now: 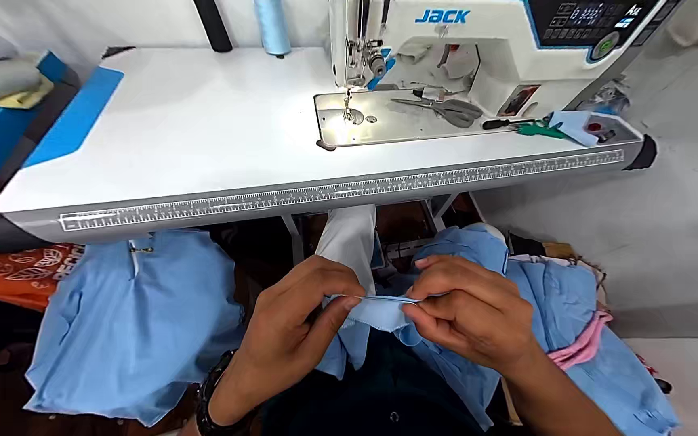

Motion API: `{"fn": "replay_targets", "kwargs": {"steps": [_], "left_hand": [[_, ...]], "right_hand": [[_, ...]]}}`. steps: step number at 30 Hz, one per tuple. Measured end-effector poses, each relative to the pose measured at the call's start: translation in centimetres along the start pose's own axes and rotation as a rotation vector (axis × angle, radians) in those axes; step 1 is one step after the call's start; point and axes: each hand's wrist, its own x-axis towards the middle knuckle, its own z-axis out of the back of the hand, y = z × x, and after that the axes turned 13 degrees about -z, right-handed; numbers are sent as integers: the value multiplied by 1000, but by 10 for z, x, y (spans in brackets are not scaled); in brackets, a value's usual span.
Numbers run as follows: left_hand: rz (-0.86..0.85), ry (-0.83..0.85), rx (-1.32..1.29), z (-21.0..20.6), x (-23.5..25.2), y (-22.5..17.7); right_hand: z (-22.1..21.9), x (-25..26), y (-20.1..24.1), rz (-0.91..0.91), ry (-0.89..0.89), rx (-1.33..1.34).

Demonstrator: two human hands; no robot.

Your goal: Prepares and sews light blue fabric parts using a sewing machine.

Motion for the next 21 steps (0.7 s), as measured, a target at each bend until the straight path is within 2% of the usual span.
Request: {"fn": "replay_targets", "kwargs": {"steps": [5, 8, 10, 12, 14, 16, 18, 21], "left_hand": [[78, -127, 27, -12, -7, 27], [39, -116, 239, 30, 2, 48], [-15, 26, 530, 84, 32, 53], [-113, 193, 848, 126, 84, 64], [-143, 400, 972, 137, 153, 91], [-38, 628, 859, 125, 200, 152], [82, 762, 606, 99, 204, 231], [160, 703, 319, 50, 182, 305]], "right_hand": [[-15, 17, -14, -157, 95, 63], [-53, 54, -16, -188, 154, 129], [-87, 96, -17, -173, 98, 240], [-112, 142, -26, -205, 2, 324], [-127, 178, -51, -321, -82, 327], [-134, 191, -90, -509, -82, 219], [-131, 179, -124, -702, 23, 60], [-131, 163, -167, -868, 97, -206]]}}
